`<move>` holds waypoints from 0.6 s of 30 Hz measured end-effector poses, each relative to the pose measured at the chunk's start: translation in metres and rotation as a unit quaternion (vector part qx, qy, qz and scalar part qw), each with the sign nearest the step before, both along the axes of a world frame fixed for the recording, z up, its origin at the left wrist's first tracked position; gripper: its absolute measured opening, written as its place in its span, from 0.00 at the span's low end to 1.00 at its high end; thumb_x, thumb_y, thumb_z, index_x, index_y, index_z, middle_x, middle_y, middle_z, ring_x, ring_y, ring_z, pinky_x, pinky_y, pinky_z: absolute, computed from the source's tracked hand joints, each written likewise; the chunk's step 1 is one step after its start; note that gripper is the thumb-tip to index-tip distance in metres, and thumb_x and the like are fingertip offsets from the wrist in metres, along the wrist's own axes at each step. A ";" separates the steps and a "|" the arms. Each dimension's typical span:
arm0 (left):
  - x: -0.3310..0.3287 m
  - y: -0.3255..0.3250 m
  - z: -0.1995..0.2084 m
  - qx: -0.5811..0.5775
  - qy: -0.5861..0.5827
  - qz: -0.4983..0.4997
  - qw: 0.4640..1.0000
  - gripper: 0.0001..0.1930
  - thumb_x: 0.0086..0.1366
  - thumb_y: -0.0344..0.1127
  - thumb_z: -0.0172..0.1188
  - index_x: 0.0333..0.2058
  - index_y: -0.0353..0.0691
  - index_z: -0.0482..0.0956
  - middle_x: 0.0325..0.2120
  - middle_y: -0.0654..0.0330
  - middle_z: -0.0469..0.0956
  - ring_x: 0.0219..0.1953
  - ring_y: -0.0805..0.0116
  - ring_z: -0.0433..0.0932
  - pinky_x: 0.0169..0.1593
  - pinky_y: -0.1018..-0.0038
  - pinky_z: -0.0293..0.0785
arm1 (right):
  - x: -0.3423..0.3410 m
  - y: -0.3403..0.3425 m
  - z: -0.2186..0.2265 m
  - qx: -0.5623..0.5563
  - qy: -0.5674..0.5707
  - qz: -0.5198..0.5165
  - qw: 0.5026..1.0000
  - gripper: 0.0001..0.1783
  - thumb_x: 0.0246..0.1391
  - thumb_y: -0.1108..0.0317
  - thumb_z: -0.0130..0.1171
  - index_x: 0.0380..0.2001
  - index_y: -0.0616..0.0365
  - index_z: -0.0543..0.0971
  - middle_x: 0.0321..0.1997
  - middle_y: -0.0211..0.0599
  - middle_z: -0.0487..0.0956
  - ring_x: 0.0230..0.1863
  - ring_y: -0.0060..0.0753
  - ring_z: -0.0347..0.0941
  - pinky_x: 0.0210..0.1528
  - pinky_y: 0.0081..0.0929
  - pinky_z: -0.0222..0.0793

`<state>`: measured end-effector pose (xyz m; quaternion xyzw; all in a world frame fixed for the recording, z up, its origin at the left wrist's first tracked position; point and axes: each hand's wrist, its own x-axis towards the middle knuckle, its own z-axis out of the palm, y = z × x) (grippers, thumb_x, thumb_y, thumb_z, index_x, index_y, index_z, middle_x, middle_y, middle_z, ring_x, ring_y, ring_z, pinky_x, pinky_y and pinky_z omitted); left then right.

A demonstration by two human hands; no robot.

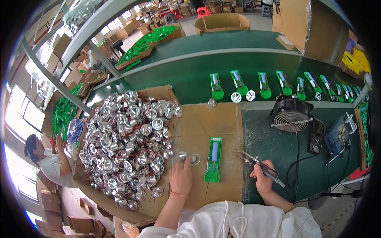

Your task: The person solders wires to circuit boards with a soldering iron, then assembles the circuit boards into plastic casings by hand.

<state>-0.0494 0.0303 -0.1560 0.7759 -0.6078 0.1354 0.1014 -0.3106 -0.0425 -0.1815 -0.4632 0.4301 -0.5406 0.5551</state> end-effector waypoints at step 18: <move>-0.009 0.044 0.007 -0.121 0.145 -0.034 0.981 0.31 0.40 0.41 0.67 0.45 0.44 0.67 0.45 0.50 0.65 0.44 0.53 0.67 0.45 0.61 0.62 | 0.007 0.004 0.009 -0.017 0.032 0.021 0.999 0.06 0.51 0.72 0.52 0.30 0.62 0.67 0.17 0.31 0.66 0.15 0.20 0.62 0.20 0.21 0.64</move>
